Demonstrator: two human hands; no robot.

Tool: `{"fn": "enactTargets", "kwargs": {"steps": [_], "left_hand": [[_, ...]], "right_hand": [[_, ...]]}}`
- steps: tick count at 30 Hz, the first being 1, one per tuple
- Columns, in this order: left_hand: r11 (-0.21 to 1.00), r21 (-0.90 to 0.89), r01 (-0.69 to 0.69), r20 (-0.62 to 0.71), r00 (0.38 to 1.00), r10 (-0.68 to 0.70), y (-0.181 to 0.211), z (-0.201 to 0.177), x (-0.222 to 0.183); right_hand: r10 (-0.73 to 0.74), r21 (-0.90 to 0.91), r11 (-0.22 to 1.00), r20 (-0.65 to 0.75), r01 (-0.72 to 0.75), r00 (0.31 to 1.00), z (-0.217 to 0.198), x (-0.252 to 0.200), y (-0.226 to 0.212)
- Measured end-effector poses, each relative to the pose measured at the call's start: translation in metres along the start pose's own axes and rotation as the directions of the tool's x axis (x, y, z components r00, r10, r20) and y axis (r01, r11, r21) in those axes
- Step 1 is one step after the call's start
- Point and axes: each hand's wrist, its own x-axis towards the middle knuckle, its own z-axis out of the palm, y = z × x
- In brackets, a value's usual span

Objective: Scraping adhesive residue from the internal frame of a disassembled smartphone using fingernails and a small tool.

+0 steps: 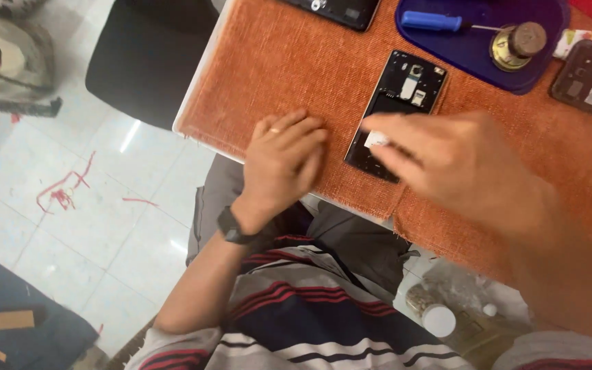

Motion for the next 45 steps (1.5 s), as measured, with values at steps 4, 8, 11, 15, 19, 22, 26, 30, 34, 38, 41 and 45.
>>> {"fn": "enactTargets", "kwargs": {"steps": [4,8,11,15,19,22,26,30,34,38,41,45], "left_hand": [[0.997,0.071,-0.018,-0.046,0.999,0.021,0.005,0.002,0.003],[0.996,0.078,-0.037,-0.075,0.996,0.043,0.003,0.004,-0.002],[0.996,0.082,-0.037,-0.11,0.993,0.046,0.003,0.005,-0.002],[0.995,0.095,-0.043,-0.154,0.986,0.057,0.005,0.004,-0.002],[0.994,0.093,-0.051,-0.1,0.993,0.061,0.002,0.001,-0.004],[0.99,0.085,-0.115,0.111,0.988,0.105,0.003,-0.005,-0.003],[0.99,0.091,-0.105,0.21,0.974,0.084,0.009,-0.005,0.006],[0.998,0.064,-0.021,0.249,0.968,0.004,0.013,0.0,0.016],[0.994,0.1,-0.05,0.258,0.966,0.023,0.011,0.003,0.016],[0.994,0.102,-0.033,0.286,0.958,0.002,0.01,0.003,0.016],[0.993,0.111,-0.046,0.283,0.959,0.013,0.009,0.004,0.015],[0.994,0.108,-0.036,0.269,0.963,0.006,0.007,0.007,0.011]], "right_hand": [[0.04,0.238,0.969,0.101,-0.063,0.994,-0.011,0.008,-0.005],[0.03,0.075,0.997,0.052,-0.034,0.998,0.0,-0.002,0.0],[0.022,0.032,0.999,0.064,-0.024,0.998,-0.002,0.0,-0.002],[0.005,0.125,0.992,0.08,-0.015,0.997,-0.005,0.003,-0.01],[0.057,-0.048,0.997,-0.028,-0.058,0.998,0.001,-0.002,-0.005],[-0.064,0.055,0.997,0.123,0.057,0.99,-0.004,0.002,-0.011],[-0.062,-0.036,0.997,0.0,0.062,0.998,-0.005,0.005,-0.009],[-0.087,0.148,0.985,-0.012,0.088,0.996,-0.002,0.002,-0.012],[-0.037,-0.074,0.997,-0.096,0.03,0.995,0.004,0.0,-0.004],[-0.07,0.182,0.981,-0.003,0.07,0.998,-0.002,0.003,-0.009],[-0.005,0.011,1.0,-0.017,0.005,1.0,0.003,-0.005,-0.003],[-0.067,0.198,0.978,0.021,0.061,0.998,-0.002,-0.005,-0.006]]}}
